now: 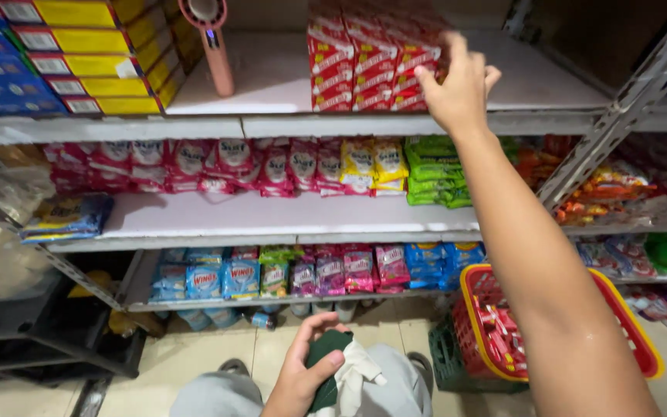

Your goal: Wiping boxes of red dye wax with a cloth and organizing them on a grocery shelf.

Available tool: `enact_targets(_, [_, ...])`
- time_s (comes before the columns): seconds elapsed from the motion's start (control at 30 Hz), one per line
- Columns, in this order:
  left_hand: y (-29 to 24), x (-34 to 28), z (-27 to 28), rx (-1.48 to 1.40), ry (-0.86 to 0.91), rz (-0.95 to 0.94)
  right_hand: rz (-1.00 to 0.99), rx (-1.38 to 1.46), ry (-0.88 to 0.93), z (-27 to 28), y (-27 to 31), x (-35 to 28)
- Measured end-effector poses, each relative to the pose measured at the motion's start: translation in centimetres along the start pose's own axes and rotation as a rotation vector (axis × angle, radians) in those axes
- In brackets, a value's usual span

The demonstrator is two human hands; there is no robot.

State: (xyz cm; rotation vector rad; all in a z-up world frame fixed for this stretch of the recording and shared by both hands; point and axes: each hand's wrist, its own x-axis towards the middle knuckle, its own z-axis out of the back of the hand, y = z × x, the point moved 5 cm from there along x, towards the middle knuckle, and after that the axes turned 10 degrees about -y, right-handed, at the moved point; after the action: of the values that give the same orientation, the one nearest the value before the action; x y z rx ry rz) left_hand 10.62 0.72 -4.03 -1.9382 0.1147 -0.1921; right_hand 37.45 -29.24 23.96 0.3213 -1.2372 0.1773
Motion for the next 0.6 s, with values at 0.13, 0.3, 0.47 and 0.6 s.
enact_targets(0.13, [0.2, -0.4, -1.1, 0.057, -0.052, 0.215, 0.067, 0.079, -0.165, 5.4, 3.1, -3.0])
enact_targets(0.3, [2.9, 0.2, -2.6, -0.106, -0.088, 0.517, 0.032, -0.004, -0.101, 9.6, -0.1, -14.2])
enact_targets(0.47, [7.1, 1.7, -5.5, -0.068, -0.008, 0.704, -0.237, -0.119, 0.113, 13.1, -10.9, -30.3])
enact_targets(0.6, [11.5, 2.0, -9.2, -0.123, 0.134, 0.806, -0.622, -0.158, 0.174, 19.1, -20.2, -42.2])
